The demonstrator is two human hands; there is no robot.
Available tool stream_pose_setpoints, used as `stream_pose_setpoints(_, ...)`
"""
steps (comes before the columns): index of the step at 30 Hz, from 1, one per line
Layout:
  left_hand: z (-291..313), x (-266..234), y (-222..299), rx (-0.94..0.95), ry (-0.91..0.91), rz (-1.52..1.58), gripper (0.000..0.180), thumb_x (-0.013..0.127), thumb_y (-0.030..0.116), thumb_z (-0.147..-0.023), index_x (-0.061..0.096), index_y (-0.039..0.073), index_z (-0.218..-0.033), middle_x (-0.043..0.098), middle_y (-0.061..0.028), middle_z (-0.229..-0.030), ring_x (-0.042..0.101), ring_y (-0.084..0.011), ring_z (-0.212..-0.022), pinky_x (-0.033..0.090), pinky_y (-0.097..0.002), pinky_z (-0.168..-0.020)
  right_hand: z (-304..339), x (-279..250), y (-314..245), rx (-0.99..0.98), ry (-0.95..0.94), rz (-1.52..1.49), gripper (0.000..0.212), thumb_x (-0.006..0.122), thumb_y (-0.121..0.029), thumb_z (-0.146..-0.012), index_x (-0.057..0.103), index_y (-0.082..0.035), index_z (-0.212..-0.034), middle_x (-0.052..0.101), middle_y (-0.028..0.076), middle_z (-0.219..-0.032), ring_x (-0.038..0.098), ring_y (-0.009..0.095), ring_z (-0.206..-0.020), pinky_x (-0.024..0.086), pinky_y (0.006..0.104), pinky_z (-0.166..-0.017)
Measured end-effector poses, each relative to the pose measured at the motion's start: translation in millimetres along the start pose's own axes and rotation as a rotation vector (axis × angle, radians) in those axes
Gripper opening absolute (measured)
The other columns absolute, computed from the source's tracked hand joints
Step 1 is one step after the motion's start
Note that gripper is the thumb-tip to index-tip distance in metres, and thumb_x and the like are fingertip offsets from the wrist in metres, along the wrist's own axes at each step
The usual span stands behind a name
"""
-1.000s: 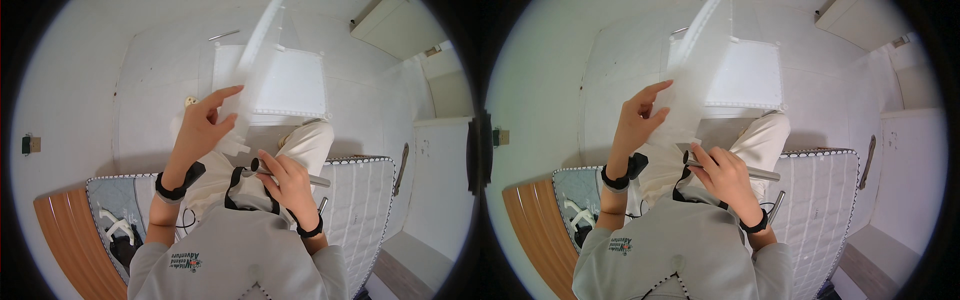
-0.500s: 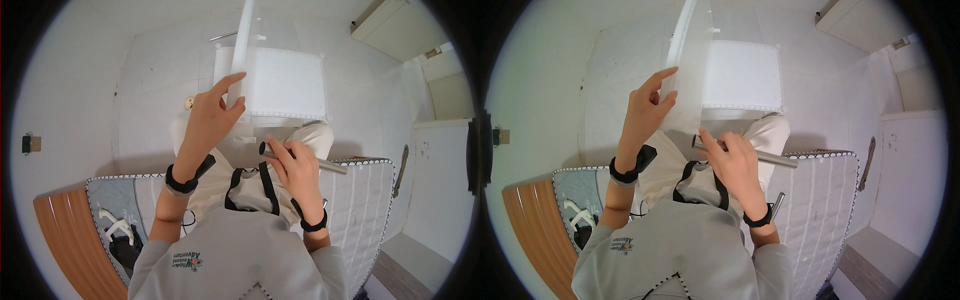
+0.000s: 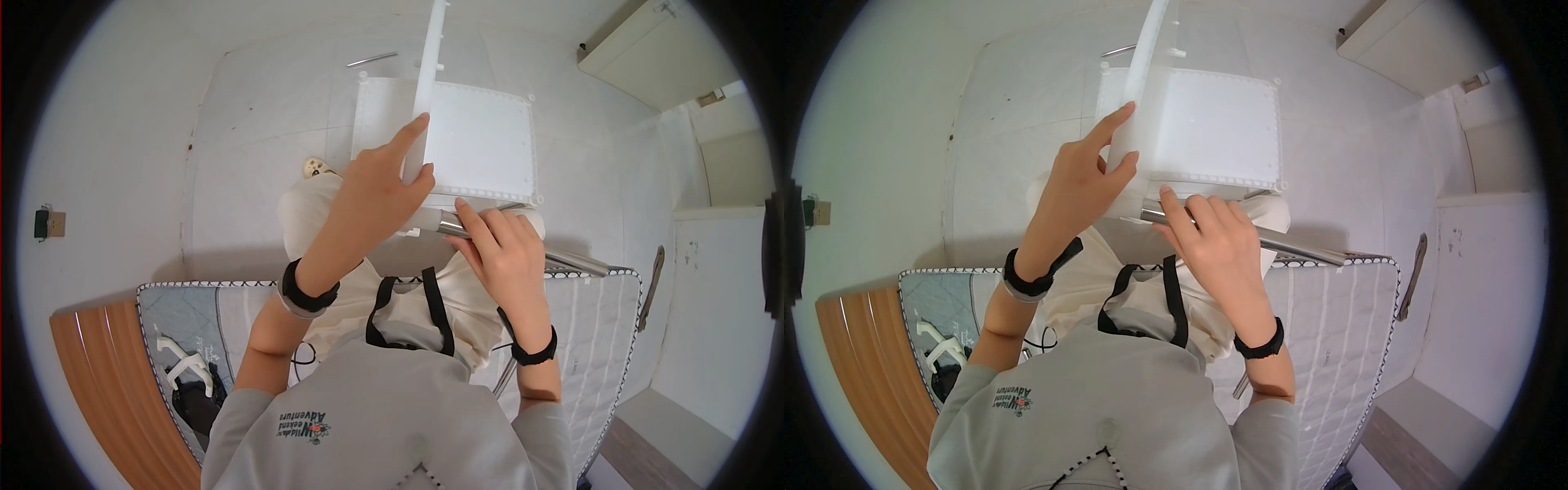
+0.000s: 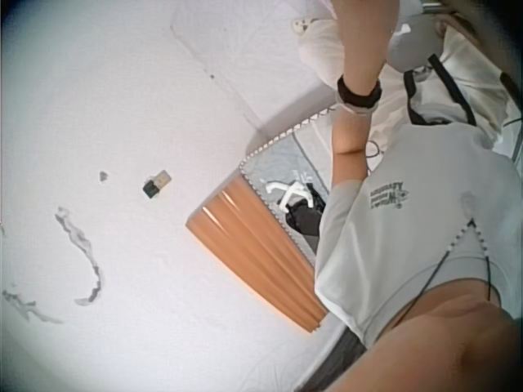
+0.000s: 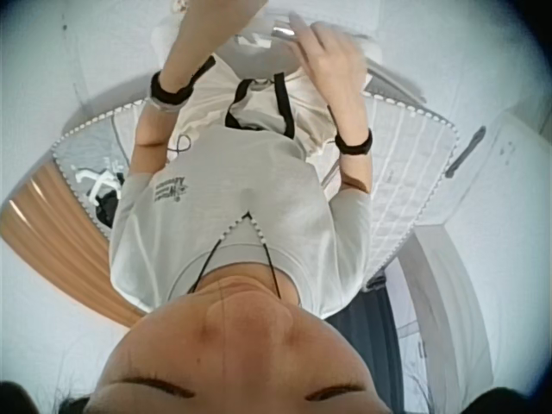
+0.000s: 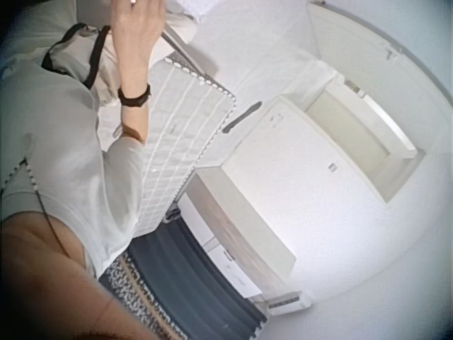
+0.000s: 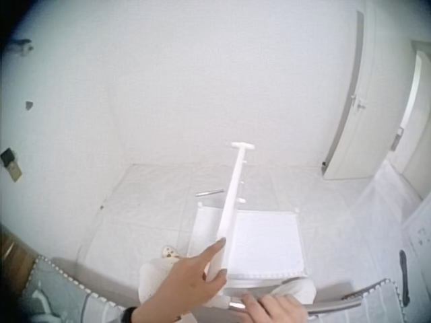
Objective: Assembling the components of a small white plastic and metal shelving unit or stand.
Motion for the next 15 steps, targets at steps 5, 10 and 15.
stream_pose_setpoints(5,-0.5,1.5,-1.1,0.053,0.031,-0.042,0.051,0.059,0.009,-0.074,0.049,0.015,-0.124,0.049,-0.0105,-0.064,0.039,-0.0135,-0.04,0.037,-0.0271,-0.045,-4.2,-1.4,3.3,-0.178,0.026,0.128,0.033,0.07,-0.022,-0.066,0.059,-0.004,-0.092,0.044,0.001,-0.067,0.044,0.014,-0.058,0.035,0.0263,-0.05)
stream_pose_setpoints(10,-1.2,1.3,-0.2,0.084,0.096,-0.034,0.045,0.055,0.009,-0.073,0.049,0.002,-0.117,0.051,-0.0169,-0.054,0.051,-0.0303,-0.047,0.042,-0.0383,-0.049,-9.0,4.7,3.3,-0.269,0.068,0.192,0.03,0.066,-0.023,-0.071,0.057,-0.003,-0.093,0.045,0.001,-0.068,0.045,0.013,-0.058,0.036,0.0257,-0.05)
stream_pose_setpoints(15,0.1,1.1,-2.2,0.03,0.11,-0.05,0.045,0.055,0.009,-0.072,0.051,0.003,-0.117,0.052,-0.017,-0.054,0.052,-0.0305,-0.048,0.042,-0.0385,-0.049,-9.0,9.5,-4.3,-0.259,0.012,0.233,0.029,0.062,-0.024,-0.076,0.056,-0.002,-0.094,0.044,0.001,-0.067,0.045,0.012,-0.058,0.036,0.0246,-0.049)
Point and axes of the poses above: each hand's wrist, its own z-axis away from the middle knuckle, its own x-axis out of the palm, y = z × x, the point moved 2 cm from there along -z, towards the middle knuckle
